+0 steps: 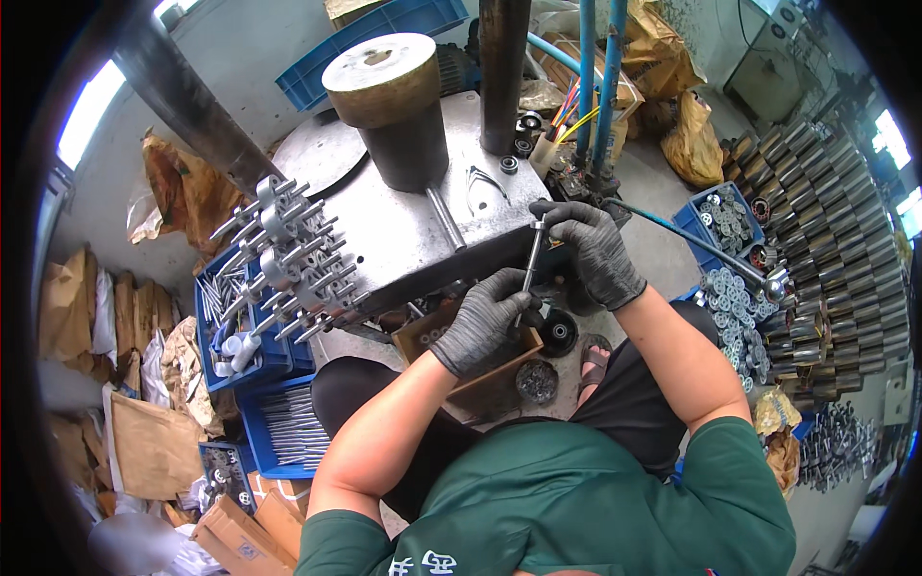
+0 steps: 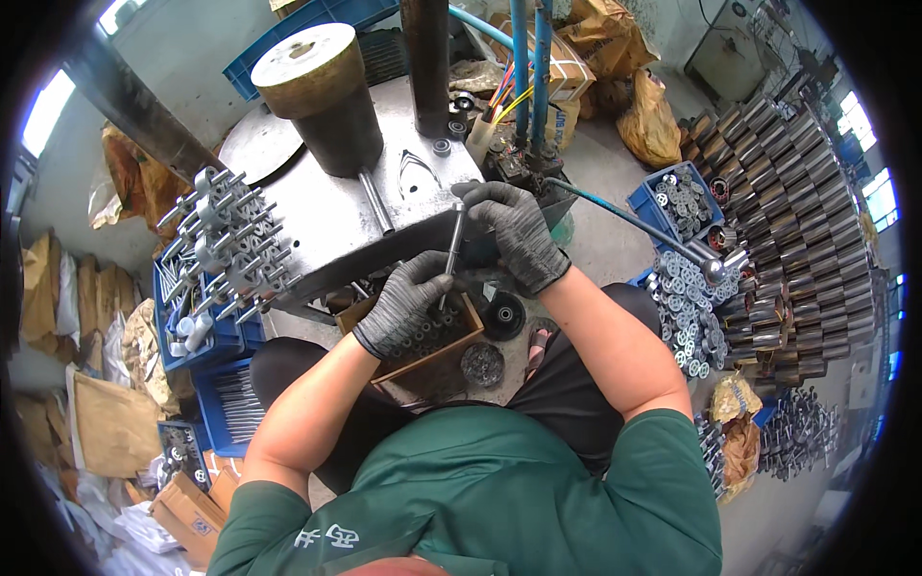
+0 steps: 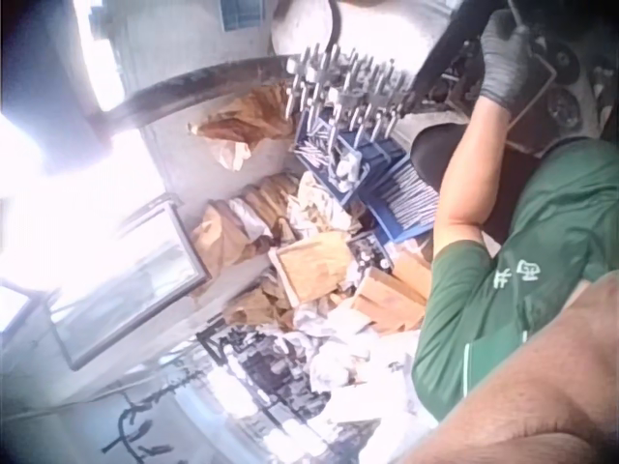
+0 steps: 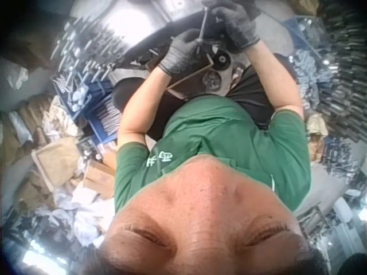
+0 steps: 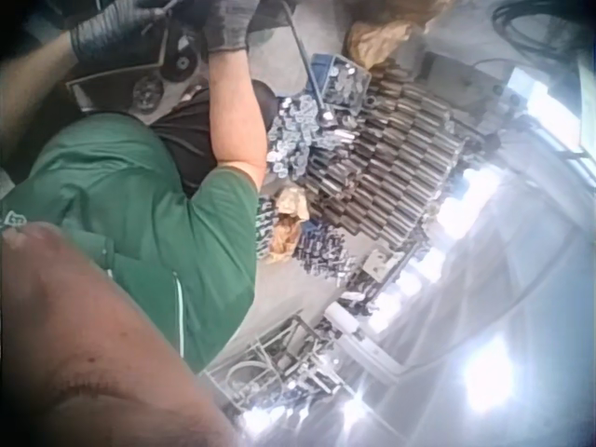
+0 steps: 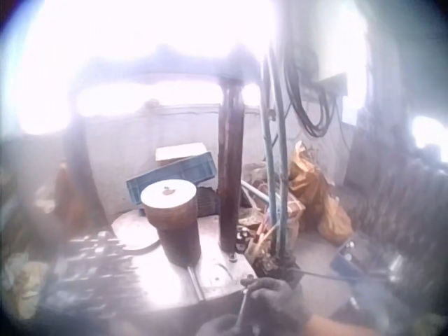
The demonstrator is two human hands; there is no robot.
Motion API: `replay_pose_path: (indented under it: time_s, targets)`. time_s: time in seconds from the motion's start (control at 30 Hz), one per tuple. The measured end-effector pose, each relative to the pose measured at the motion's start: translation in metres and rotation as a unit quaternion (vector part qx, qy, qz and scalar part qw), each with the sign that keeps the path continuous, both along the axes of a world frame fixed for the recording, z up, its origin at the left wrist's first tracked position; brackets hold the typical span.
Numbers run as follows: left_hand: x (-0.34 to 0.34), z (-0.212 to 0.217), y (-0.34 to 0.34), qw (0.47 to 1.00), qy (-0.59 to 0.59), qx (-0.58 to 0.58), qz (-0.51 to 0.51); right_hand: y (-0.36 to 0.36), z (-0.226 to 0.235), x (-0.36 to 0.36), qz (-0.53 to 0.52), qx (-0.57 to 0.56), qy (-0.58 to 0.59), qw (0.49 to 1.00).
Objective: Using a hydraulic press to assemble metal components in a factory setting.
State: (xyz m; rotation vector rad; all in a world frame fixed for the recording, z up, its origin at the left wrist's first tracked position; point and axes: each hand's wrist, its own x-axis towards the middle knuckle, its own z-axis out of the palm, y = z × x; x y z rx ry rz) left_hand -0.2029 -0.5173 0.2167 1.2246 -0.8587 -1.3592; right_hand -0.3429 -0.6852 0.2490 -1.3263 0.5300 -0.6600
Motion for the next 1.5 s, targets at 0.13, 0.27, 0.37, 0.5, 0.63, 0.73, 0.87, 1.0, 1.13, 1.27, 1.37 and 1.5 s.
replay_pose_path:
  time_s: [0.13, 0.27, 0.37, 0.5, 0.63, 0.73, 0.87, 1.0, 1.13, 1.27, 1.37, 1.5]
  targets:
    - [0.0, -0.004, -0.003, 0.999, -0.024, -0.026, 0.013, 0.004, 0.004, 0.009, -0.037, 0.148, -0.023, 0.988]
    - [0.002, -0.009, -0.005, 0.998, -0.04, -0.035, 0.029, 0.013, 0.01, 0.012, 0.017, 0.18, 0.03, 0.983]
    - [0.004, -0.007, -0.007, 0.999, -0.041, -0.025, 0.024, 0.017, 0.011, 0.015, -0.017, 0.162, -0.007, 0.987]
    - [0.004, -0.006, -0.002, 0.998, -0.039, -0.044, 0.035, 0.022, 0.019, 0.017, -0.013, 0.061, 0.066, 0.996]
    - [0.003, 0.0, -0.001, 0.996, -0.029, -0.067, 0.049, 0.023, 0.013, 0.019, 0.012, 0.026, 0.051, 0.998]
    - [0.006, -0.002, -0.002, 0.994, -0.037, -0.076, 0.071, 0.031, -0.003, 0.024, 0.046, 0.177, -0.001, 0.983]
    - [0.011, -0.009, 0.001, 0.973, -0.164, -0.113, 0.12, 0.029, -0.004, 0.028, 0.07, 0.158, 0.029, 0.985]
    - [0.032, -0.01, 0.009, 0.931, -0.251, -0.147, 0.22, 0.022, 0.021, 0.029, 0.07, 0.128, 0.014, 0.989]
    - [0.065, -0.013, 0.009, 0.736, -0.559, -0.134, 0.358, -0.013, 0.023, 0.043, -0.105, -0.147, -0.126, 0.975]
    - [0.074, -0.028, 0.018, 0.676, -0.649, -0.092, 0.337, -0.053, -0.005, 0.053, -0.084, -0.154, 0.133, 0.976]
    - [0.072, -0.043, 0.014, 0.67, -0.66, -0.114, 0.32, -0.073, -0.023, 0.038, -0.121, -0.316, 0.119, 0.933]
    - [0.082, -0.052, 0.032, 0.626, -0.723, -0.081, 0.281, -0.034, 0.02, 0.004, 0.021, -0.511, 0.196, 0.837]
